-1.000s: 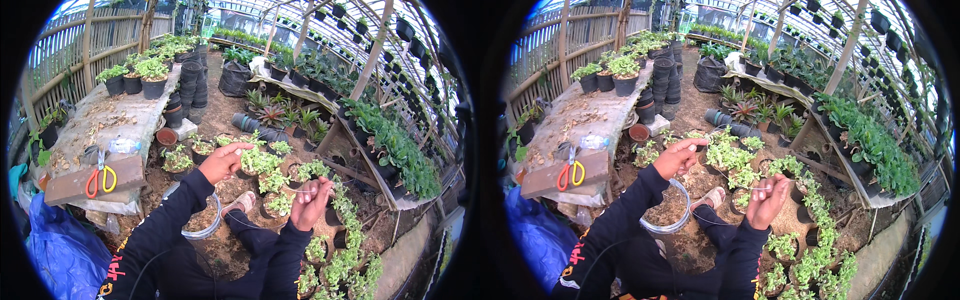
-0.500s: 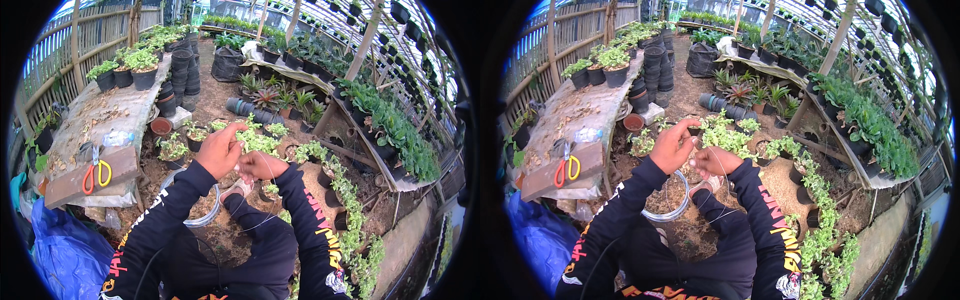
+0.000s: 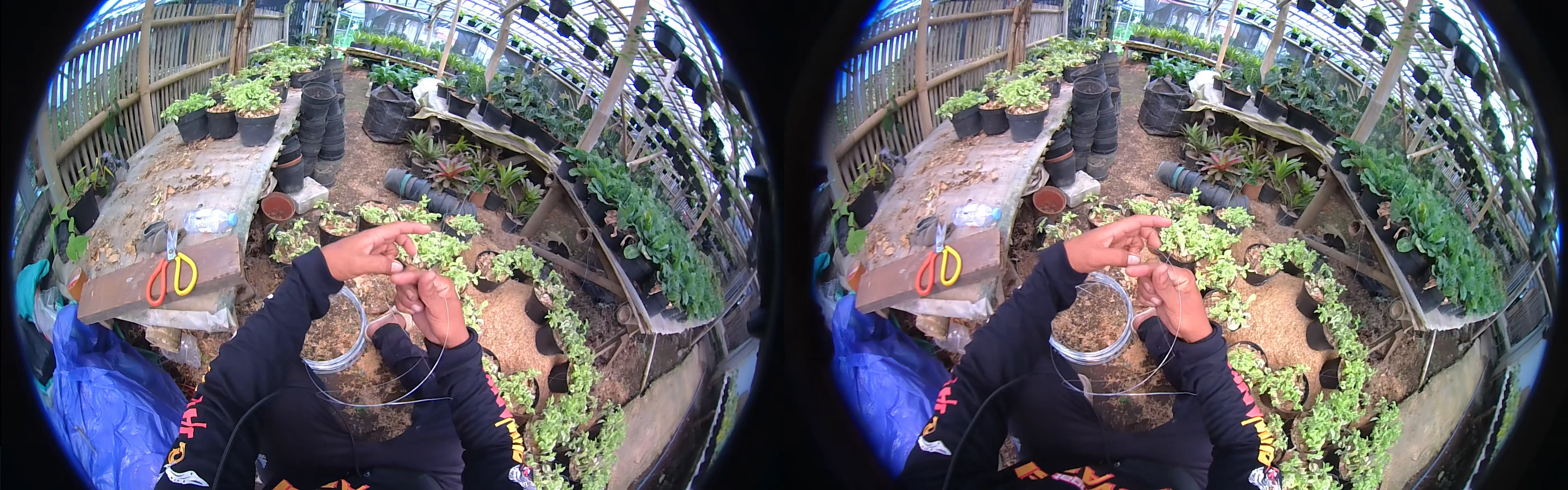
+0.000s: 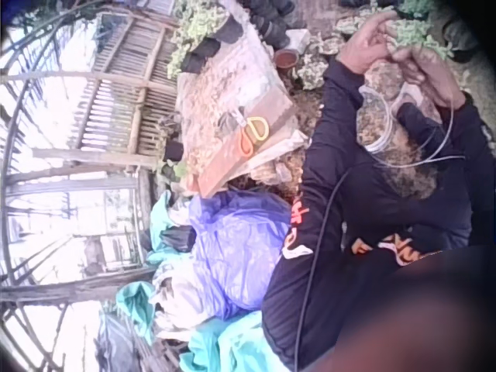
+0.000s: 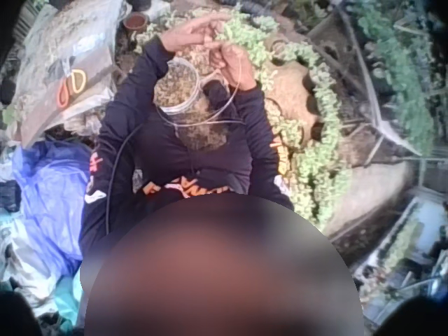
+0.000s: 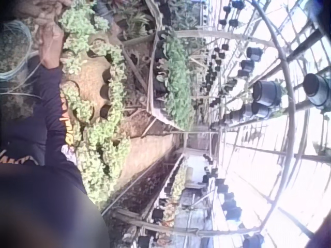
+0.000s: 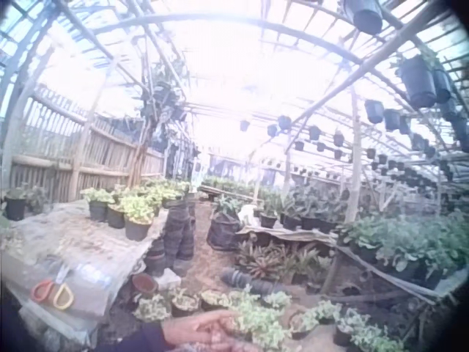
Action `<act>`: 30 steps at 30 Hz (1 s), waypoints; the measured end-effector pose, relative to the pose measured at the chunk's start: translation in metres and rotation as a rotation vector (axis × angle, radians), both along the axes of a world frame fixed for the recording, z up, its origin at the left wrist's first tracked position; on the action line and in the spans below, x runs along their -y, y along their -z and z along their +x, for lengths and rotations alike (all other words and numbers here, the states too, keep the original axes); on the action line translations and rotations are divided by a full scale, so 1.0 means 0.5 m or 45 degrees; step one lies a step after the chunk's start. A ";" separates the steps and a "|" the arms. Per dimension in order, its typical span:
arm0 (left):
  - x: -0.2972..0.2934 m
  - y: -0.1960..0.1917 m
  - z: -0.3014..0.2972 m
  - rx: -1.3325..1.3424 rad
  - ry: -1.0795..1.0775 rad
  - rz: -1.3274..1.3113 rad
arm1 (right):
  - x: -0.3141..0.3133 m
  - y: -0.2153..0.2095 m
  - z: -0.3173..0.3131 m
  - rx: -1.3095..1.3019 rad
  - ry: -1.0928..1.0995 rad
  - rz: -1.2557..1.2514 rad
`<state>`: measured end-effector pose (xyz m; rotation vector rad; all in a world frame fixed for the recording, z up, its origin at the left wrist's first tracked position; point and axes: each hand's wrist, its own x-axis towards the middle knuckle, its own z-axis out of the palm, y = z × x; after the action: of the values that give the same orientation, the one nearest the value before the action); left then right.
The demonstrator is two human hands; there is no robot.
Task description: The person picks up a coil of thin wire and a pair of scissors, then sits on the ground. They uncoil the wire, cut a length, and repeatedly twist and bend the wire with both hands, forming small loops and shapes. The person handles the wire continuously, occasionally adjusting their grip and the wire's orientation.
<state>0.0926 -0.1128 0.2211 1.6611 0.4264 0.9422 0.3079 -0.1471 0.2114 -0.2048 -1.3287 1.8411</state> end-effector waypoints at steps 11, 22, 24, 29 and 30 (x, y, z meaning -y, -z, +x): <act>0.050 -0.009 0.074 -0.293 -0.584 0.391 | -0.037 0.049 -0.027 0.223 0.298 0.020; 0.016 0.007 0.061 0.064 -1.006 -0.041 | -0.035 0.064 -0.036 -0.014 1.090 0.726; 0.019 -0.038 0.004 0.684 -1.067 -0.389 | -0.066 0.081 0.016 0.228 1.362 0.836; 0.088 -0.169 -0.294 1.354 -1.360 0.520 | -0.133 0.194 0.229 1.139 1.667 1.267; 0.118 -0.195 -0.359 1.420 -1.356 0.674 | -0.125 0.231 0.255 1.208 1.640 1.200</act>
<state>-0.0868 -0.1717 0.3184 0.9663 0.2524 2.7310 0.4354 -0.0845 0.0958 -1.1580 -1.8129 -0.1001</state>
